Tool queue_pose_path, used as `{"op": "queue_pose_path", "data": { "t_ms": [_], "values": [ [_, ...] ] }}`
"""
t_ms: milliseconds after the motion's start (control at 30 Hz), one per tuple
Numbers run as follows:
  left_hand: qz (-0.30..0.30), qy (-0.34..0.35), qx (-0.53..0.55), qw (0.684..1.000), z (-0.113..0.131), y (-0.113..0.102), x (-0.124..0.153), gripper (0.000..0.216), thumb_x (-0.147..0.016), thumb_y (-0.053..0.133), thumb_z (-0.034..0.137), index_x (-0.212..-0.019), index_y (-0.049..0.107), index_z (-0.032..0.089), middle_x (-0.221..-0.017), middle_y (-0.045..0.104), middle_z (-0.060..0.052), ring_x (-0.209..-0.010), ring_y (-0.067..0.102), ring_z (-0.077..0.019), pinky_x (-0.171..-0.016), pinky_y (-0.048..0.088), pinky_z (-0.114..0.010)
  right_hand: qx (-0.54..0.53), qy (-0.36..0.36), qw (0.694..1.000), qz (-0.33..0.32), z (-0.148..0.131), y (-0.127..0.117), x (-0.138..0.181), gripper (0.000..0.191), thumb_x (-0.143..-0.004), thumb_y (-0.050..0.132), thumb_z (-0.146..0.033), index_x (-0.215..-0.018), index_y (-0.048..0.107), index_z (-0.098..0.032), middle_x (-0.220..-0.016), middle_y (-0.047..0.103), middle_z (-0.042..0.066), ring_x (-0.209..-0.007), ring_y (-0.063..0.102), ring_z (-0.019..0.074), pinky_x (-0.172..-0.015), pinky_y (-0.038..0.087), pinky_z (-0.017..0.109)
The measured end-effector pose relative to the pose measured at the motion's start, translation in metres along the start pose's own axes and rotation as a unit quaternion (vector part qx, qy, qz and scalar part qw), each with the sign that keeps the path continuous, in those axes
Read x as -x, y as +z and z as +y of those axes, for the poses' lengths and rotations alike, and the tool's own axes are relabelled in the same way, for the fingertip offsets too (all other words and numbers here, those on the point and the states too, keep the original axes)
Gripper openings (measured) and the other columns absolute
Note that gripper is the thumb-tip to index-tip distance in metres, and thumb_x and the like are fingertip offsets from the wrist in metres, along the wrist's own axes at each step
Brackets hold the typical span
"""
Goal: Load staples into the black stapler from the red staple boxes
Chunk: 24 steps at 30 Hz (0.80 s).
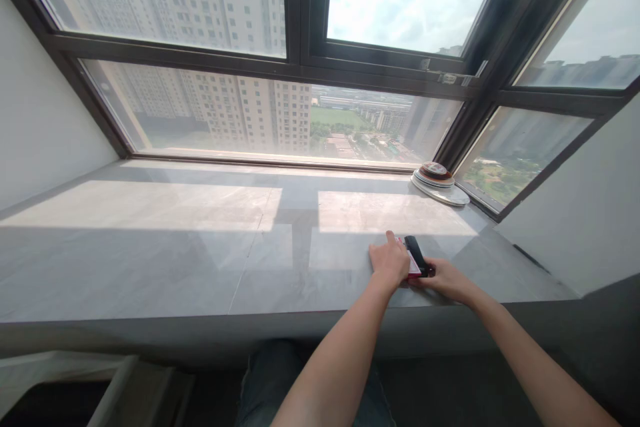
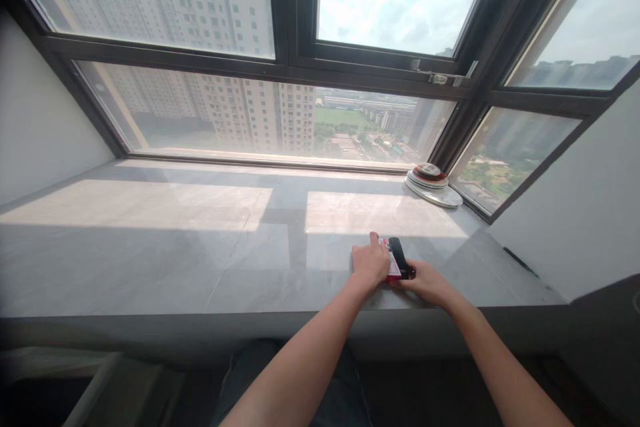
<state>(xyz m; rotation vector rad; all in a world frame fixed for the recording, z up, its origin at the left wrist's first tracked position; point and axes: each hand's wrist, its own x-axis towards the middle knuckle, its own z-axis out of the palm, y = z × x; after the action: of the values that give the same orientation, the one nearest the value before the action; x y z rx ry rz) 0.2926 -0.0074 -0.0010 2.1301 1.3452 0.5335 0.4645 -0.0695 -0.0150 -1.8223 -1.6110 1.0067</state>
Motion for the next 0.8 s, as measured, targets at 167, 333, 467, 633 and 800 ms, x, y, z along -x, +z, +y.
{"op": "queue_pose_path", "data": {
  "t_ms": [167, 333, 467, 633, 800],
  "values": [
    [-0.001, -0.008, 0.011, 1.0, -0.01, -0.001, 0.001, 0.073, -0.101, 0.013, 0.059, -0.149, 0.023, 0.005, -0.112, 0.071, -0.024, -0.109, 0.067, -0.0338, -0.101, 0.034, -0.048, 0.027, 0.011, 0.999, 0.016, 0.005, -0.012, 0.01, 0.098, -0.06, 0.083, -0.053, -0.144, 0.049, -0.017, -0.094, 0.072, 0.005, -0.082, 0.067, 0.0247, -0.074, 0.053, 0.033],
    [0.005, -0.001, 0.004, 1.0, -0.06, -0.036, 0.031, 0.068, -0.102, 0.019, 0.058, -0.151, 0.027, 0.012, -0.112, 0.072, -0.016, -0.109, 0.066, -0.0292, -0.098, 0.04, -0.04, 0.08, 0.055, 0.99, 0.105, 0.0, -0.007, 0.036, 0.137, -0.062, 0.082, -0.061, -0.163, 0.002, -0.013, -0.104, 0.07, 0.011, -0.082, 0.069, 0.0265, -0.072, 0.056, 0.037],
    [0.037, 0.015, -0.019, 0.999, -0.121, -0.085, 0.079, 0.05, -0.103, 0.029, 0.044, -0.144, 0.042, 0.019, -0.118, 0.069, -0.011, -0.117, 0.061, -0.0241, -0.105, 0.038, -0.036, 0.131, 0.004, 0.944, 0.302, -0.027, 0.052, 0.064, 0.125, -0.07, 0.076, -0.062, -0.162, 0.01, -0.009, -0.149, 0.043, 0.026, -0.135, 0.046, 0.0393, -0.105, 0.044, 0.051],
    [0.124, 0.033, -0.189, 0.974, -0.203, -0.13, 0.142, 0.052, -0.101, 0.037, 0.047, -0.15, 0.041, 0.031, -0.16, 0.036, -0.005, -0.149, 0.026, -0.028, -0.122, 0.017, -0.047, 0.126, -0.137, 0.945, 0.271, -0.082, 0.144, 0.079, 0.058, -0.1, 0.04, -0.05, -0.153, 0.04, -0.028, -0.152, 0.045, 0.01, -0.141, 0.043, 0.0268, -0.113, 0.039, 0.043],
    [0.098, 0.013, -0.29, 0.952, -0.229, -0.138, 0.156, 0.057, -0.102, 0.029, 0.054, -0.157, 0.028, 0.038, -0.166, 0.024, 0.002, -0.154, 0.016, -0.0272, -0.123, 0.012, -0.051, 0.304, -0.116, 0.941, 0.097, -0.113, 0.184, 0.026, 0.062, -0.1, 0.038, -0.058, -0.157, 0.034, -0.033, -0.166, 0.025, 0.002, -0.153, 0.013, 0.0331, -0.122, 0.013, 0.057]
  ]
}}
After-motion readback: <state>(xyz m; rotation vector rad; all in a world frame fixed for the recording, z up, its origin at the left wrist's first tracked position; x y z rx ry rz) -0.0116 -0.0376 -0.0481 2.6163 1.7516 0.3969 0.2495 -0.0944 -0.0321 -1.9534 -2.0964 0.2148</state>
